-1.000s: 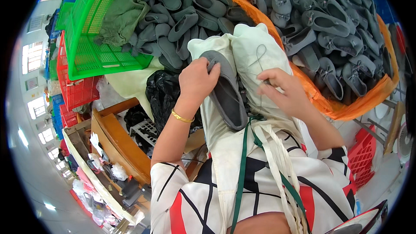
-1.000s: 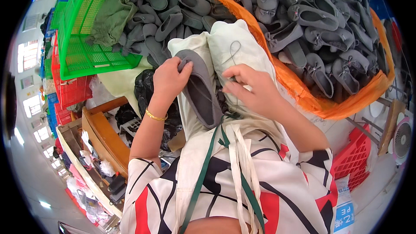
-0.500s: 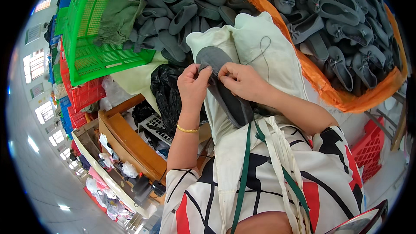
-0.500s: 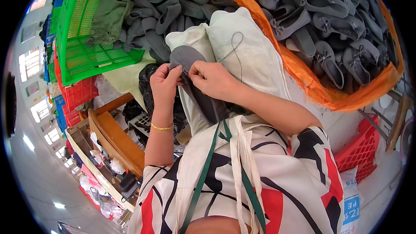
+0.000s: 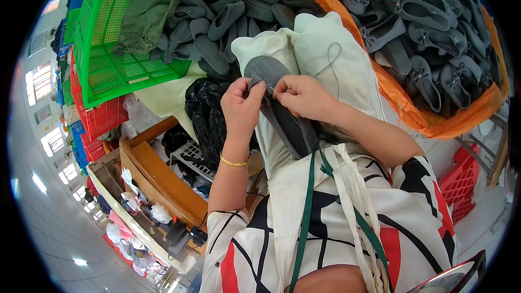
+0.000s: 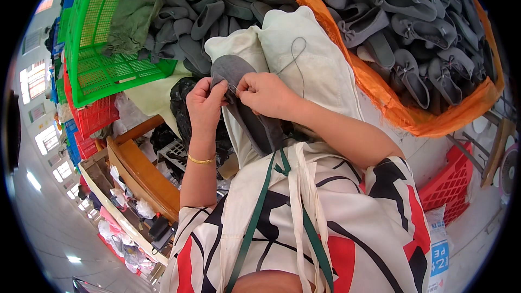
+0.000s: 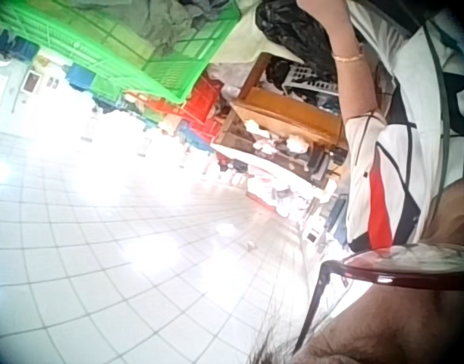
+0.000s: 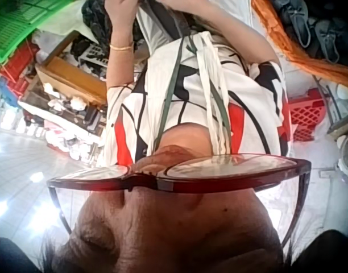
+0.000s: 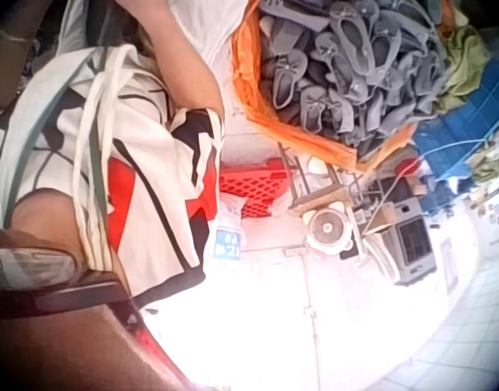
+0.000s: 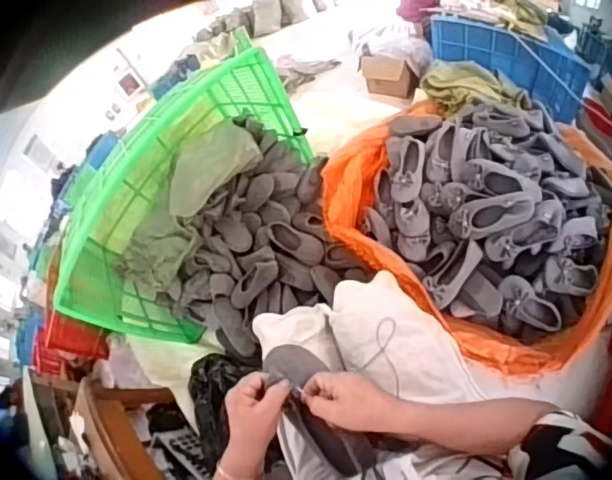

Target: The person is sewing a grey slip-on shoe by hand using a needle and thread. They repeatedly insert the needle into the shoe's upper fabric and pull the thread through to secure it. The person works on a single shoe throughout the clip, manipulating the fabric and thread with both hands.

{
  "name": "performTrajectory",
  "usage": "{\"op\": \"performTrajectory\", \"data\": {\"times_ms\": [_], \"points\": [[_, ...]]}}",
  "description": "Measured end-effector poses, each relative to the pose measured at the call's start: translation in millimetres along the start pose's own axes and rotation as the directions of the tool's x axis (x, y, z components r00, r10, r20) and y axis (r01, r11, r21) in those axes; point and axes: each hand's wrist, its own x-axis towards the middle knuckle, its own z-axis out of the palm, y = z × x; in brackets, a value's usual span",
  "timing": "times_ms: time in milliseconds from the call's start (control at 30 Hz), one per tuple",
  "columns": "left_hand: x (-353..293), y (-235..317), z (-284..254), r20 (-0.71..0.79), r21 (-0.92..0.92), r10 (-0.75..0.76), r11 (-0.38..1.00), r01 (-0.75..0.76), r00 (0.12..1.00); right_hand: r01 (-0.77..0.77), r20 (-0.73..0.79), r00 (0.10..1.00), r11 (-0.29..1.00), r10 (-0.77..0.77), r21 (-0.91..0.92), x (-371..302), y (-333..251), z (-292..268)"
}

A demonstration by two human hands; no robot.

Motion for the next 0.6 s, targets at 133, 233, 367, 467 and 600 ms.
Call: {"op": "performTrajectory", "data": {"times_ms": [133, 233, 367, 467, 600], "points": [[1.1, -0.2, -2.4, 0.013, 0.045, -0.001, 0.999, 0.000, 1.000, 0.152, -0.058, 0.985, 0.977, -0.163, -0.152, 0.3, 7.0, 3.0], [-3.3, 8.3, 1.6, -0.013, -0.008, -0.036, 0.999, 0.036, 0.999, 0.395, -0.164, 0.867, 0.851, -0.470, -0.347, 0.3, 18.9, 13.3], [-2.0, 8.8, -0.2, -0.018, -0.079, -0.103, 0.992, 0.102, 0.994, 0.348, -0.188, 0.867, 0.830, -0.462, -0.436, -0.5, 22.5, 21.8], [2.3, 6.8, -6.8, 0.058, -0.167, -0.171, 0.970, 0.178, 0.984, 0.358, -0.189, 0.833, 0.768, -0.519, -0.531, 3.7, 25.7, 25.2], [1.3, 9.9, -9.7, 0.083, -0.205, -0.203, 0.955, 0.216, 0.976, 0.377, -0.105, 0.817, 0.663, -0.567, -0.647, 12.1, 23.5, 18.9]]}}
